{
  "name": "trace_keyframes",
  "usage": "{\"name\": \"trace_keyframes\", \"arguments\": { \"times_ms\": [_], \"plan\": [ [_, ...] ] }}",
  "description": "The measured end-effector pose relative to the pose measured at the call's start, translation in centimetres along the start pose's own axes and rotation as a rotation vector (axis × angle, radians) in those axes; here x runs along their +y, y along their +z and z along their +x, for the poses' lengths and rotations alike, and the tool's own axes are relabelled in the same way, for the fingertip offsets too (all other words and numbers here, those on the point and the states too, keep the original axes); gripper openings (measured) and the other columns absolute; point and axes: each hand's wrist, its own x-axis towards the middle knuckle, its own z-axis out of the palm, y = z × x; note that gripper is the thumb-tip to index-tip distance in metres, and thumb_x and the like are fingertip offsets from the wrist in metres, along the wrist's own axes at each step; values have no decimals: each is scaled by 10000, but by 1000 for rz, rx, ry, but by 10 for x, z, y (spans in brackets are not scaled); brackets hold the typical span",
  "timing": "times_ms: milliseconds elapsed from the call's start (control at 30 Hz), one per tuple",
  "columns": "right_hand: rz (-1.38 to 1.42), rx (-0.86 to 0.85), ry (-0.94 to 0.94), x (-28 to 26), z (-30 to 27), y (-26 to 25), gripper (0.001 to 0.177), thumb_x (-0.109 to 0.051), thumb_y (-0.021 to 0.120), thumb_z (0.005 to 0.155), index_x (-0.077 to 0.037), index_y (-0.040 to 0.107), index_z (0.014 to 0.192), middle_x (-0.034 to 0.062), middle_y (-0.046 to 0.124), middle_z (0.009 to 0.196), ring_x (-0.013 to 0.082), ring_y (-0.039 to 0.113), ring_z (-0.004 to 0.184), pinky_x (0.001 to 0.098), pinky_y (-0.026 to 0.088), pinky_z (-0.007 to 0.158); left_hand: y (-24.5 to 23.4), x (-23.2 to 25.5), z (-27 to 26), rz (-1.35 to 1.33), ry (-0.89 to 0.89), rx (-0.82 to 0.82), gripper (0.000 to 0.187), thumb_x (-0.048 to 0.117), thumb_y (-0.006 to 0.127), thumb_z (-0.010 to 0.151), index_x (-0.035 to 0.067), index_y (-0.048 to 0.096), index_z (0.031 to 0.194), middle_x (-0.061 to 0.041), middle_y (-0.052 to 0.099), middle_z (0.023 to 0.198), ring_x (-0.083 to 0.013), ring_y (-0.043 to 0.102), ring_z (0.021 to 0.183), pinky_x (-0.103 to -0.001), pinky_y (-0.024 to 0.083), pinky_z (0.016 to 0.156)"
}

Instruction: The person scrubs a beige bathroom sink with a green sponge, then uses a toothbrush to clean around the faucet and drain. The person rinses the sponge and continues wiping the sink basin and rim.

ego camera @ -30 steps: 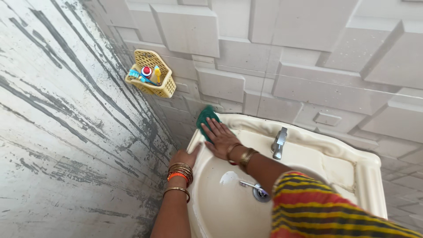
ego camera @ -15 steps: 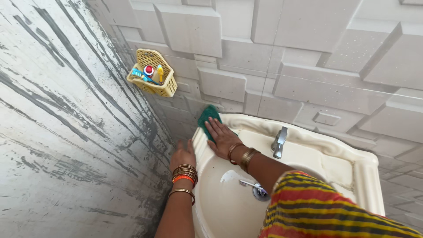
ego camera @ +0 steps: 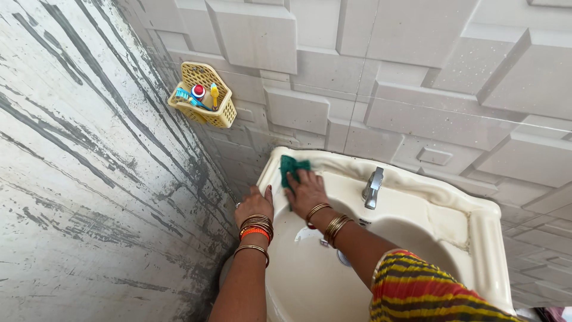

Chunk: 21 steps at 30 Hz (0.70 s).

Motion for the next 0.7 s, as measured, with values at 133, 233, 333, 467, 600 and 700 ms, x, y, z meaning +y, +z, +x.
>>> {"name": "trace_keyframes", "arguments": {
  "times_ms": [133,233,333,467,600,700],
  "plan": [
    [73,9,-207,6,3,13,600,-451,484,995,-89,497,1473,155,468,1452,311,411,1372,473,293,1172,1,0,2,-7,-6,20,592,560,261,1073,91,547,1292,-213,693,1138,-384,715,1056,-477,585,910],
    [-22,229,-383,17,8,21,590,-437,505,980,7,531,1368,263,312,1582,384,297,1490,539,205,1170,2,0,1,-9,8,11,593,549,257,1081,87,524,1338,-216,691,1143,-376,718,1054,-474,589,904],
    [42,117,-233,19,8,30,766,-459,596,975,164,458,1400,301,333,1519,417,291,1474,512,213,1200,7,0,-1,5,29,47,579,531,274,1066,104,476,1402,-211,663,1177,-380,714,1042,-486,582,892],
    [210,146,-298,16,10,33,498,-178,622,916,56,585,1353,236,520,1458,353,473,1374,439,333,1192,9,0,0,32,30,66,592,519,276,1054,131,388,1487,-214,623,1225,-392,705,1036,-497,583,868],
    [9,109,-420,24,11,25,437,-66,619,881,34,630,1306,183,584,1444,319,539,1345,409,393,1164,12,0,-2,35,44,74,585,512,276,1081,113,417,1485,-207,639,1226,-386,715,1041,-495,592,873],
    [-40,113,-364,24,18,24,415,-91,653,834,24,662,1233,185,592,1404,320,543,1325,403,404,1156,10,-3,1,29,26,59,591,507,276,1074,121,388,1507,-209,628,1235,-390,706,1047,-505,587,870]
  ]
}}
